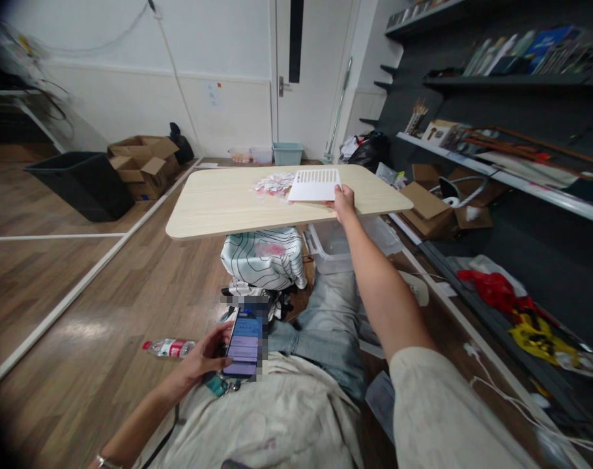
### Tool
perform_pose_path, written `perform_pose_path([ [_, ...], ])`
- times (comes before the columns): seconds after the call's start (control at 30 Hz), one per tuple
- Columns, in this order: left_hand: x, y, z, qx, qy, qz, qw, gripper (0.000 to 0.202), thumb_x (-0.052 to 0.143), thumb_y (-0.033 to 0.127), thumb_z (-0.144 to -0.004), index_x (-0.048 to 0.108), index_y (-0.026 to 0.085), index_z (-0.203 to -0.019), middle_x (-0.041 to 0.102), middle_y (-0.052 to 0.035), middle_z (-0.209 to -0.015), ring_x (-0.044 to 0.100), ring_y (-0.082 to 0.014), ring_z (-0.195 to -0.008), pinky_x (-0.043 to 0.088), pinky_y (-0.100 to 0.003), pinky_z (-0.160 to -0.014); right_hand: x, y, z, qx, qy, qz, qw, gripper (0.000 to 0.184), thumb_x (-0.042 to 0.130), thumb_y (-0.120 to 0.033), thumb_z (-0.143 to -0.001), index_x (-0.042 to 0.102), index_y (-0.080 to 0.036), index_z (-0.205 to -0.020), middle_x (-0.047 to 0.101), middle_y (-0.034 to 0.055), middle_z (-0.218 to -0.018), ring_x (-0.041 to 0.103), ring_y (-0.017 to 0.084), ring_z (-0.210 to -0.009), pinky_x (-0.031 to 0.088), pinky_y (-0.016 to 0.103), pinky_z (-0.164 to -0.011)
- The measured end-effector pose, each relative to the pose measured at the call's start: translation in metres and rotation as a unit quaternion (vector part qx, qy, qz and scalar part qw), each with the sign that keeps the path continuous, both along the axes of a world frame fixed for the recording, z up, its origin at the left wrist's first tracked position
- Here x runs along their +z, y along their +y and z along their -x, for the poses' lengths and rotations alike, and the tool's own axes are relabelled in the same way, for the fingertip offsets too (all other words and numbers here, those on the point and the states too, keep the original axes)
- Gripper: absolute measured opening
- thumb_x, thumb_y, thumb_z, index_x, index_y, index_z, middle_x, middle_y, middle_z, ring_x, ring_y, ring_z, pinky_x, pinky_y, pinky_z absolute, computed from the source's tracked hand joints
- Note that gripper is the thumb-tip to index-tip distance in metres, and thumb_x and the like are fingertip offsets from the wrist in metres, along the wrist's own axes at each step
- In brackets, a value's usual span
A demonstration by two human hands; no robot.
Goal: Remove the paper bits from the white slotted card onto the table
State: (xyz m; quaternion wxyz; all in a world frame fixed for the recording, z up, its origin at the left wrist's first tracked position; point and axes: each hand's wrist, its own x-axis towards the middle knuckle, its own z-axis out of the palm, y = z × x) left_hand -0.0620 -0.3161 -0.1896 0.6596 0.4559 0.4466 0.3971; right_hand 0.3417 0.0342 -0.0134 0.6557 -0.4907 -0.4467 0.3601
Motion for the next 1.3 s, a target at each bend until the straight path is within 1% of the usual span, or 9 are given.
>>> perform_pose_path([
  [0.1, 0.026, -0.011, -0.006, 0.048, 0.074, -0.015, 0.996, 0.054, 0.075, 0.058, -0.083, 0.068, 0.022, -0.121, 0.067, -0.0044, -0.097, 0.063, -0.0232, -0.101, 0.051, -0.036, -0.093, 0.0, 0.0, 0.0, 0.001, 0.001, 0.0, 1.0, 0.015, 0.061, -0.034, -0.093, 0.055, -0.021, -0.089, 0.065, 0.003, -0.089, 0.066, 0.02, -0.09, 0.065, 0.039, -0.073],
  [0.17, 0.046, -0.021, -0.008, 0.09, 0.167, -0.046, 0.981, 0.048, 0.06, 0.059, -0.094, 0.066, 0.024, -0.126, 0.069, -0.0068, -0.114, 0.062, -0.0259, -0.114, 0.049, -0.038, -0.102, 0.0, -0.001, 0.001, 0.0, 0.004, 0.002, 1.0, 0.014, 0.06, -0.032, -0.093, 0.055, -0.021, -0.088, 0.064, 0.0028, -0.088, 0.066, 0.02, -0.089, 0.065, 0.039, -0.073],
  [0.23, 0.064, -0.03, -0.007, 0.111, 0.246, -0.111, 0.956, 0.044, 0.058, 0.057, -0.096, 0.068, 0.025, -0.125, 0.068, -0.0093, -0.126, 0.06, -0.0289, -0.122, 0.048, -0.041, -0.107, 0.001, -0.001, 0.001, 0.0, 0.007, 0.001, 1.0, 0.014, 0.059, -0.031, -0.093, 0.054, -0.021, -0.086, 0.063, 0.0027, -0.087, 0.065, 0.02, -0.088, 0.065, 0.039, -0.074],
  [0.4, 0.092, -0.039, -0.014, 0.016, 0.306, -0.209, 0.929, 0.037, 0.064, 0.049, -0.093, 0.076, 0.03, -0.123, 0.065, -0.0081, -0.142, 0.057, -0.0328, -0.134, 0.037, -0.047, -0.122, 0.002, -0.003, 0.002, 0.005, 0.005, -0.002, 1.0, 0.018, 0.064, -0.034, -0.091, 0.052, -0.022, -0.085, 0.063, 0.0016, -0.085, 0.065, 0.02, -0.089, 0.064, 0.038, -0.073],
  [0.67, 0.073, -0.014, -0.038, -0.1, 0.32, -0.259, 0.906, 0.041, 0.062, 0.044, -0.095, 0.071, 0.03, -0.133, 0.062, -0.0071, -0.148, 0.052, -0.0309, -0.142, 0.011, -0.051, -0.131, 0.008, -0.013, 0.007, -0.007, 0.011, 0.004, 1.0, 0.016, 0.062, -0.034, -0.09, 0.055, -0.021, -0.086, 0.066, 0.0016, -0.086, 0.066, 0.018, -0.087, 0.064, 0.035, -0.071],
  [0.77, 0.07, 0.012, -0.045, -0.1, 0.342, -0.296, 0.886, 0.04, 0.06, 0.044, -0.096, 0.071, 0.028, -0.131, 0.063, -0.0081, -0.146, 0.054, -0.0291, -0.138, 0.011, -0.049, -0.131, 0.009, -0.015, 0.008, -0.012, 0.011, 0.006, 1.0, 0.016, 0.062, -0.035, -0.089, 0.056, -0.021, -0.087, 0.065, 0.0004, -0.083, 0.066, 0.018, -0.085, 0.064, 0.033, -0.069],
  [0.9, 0.084, 0.046, -0.054, -0.071, 0.422, -0.337, 0.838, 0.036, 0.051, 0.043, -0.101, 0.071, 0.025, -0.125, 0.069, -0.0097, -0.131, 0.058, -0.028, -0.13, 0.019, -0.048, -0.128, 0.009, -0.016, 0.008, -0.016, 0.006, 0.005, 1.0, 0.016, 0.062, -0.035, -0.088, 0.056, -0.021, -0.086, 0.063, -0.0001, -0.083, 0.064, 0.017, -0.082, 0.064, 0.032, -0.067],
  [1.07, 0.093, 0.048, -0.049, 0.037, 0.356, -0.295, 0.886, 0.033, 0.055, 0.043, -0.099, 0.069, 0.025, -0.122, 0.066, -0.0094, -0.132, 0.061, -0.029, -0.125, 0.04, -0.044, -0.115, 0.009, -0.015, 0.008, -0.014, 0.003, 0.004, 1.0, 0.016, 0.063, -0.035, -0.087, 0.055, -0.021, -0.085, 0.063, 0.0004, -0.083, 0.064, 0.018, -0.083, 0.064, 0.034, -0.069],
  [1.3, 0.066, 0.001, -0.021, 0.097, 0.296, -0.167, 0.936, 0.044, 0.058, 0.051, -0.096, 0.061, 0.025, -0.132, 0.064, -0.0107, -0.139, 0.058, -0.0314, -0.132, 0.045, -0.047, -0.112, 0.008, -0.014, 0.007, -0.004, 0.009, 0.003, 1.0, 0.015, 0.062, -0.033, -0.089, 0.055, -0.021, -0.085, 0.064, 0.001, -0.084, 0.066, 0.018, -0.084, 0.064, 0.035, -0.072],
])
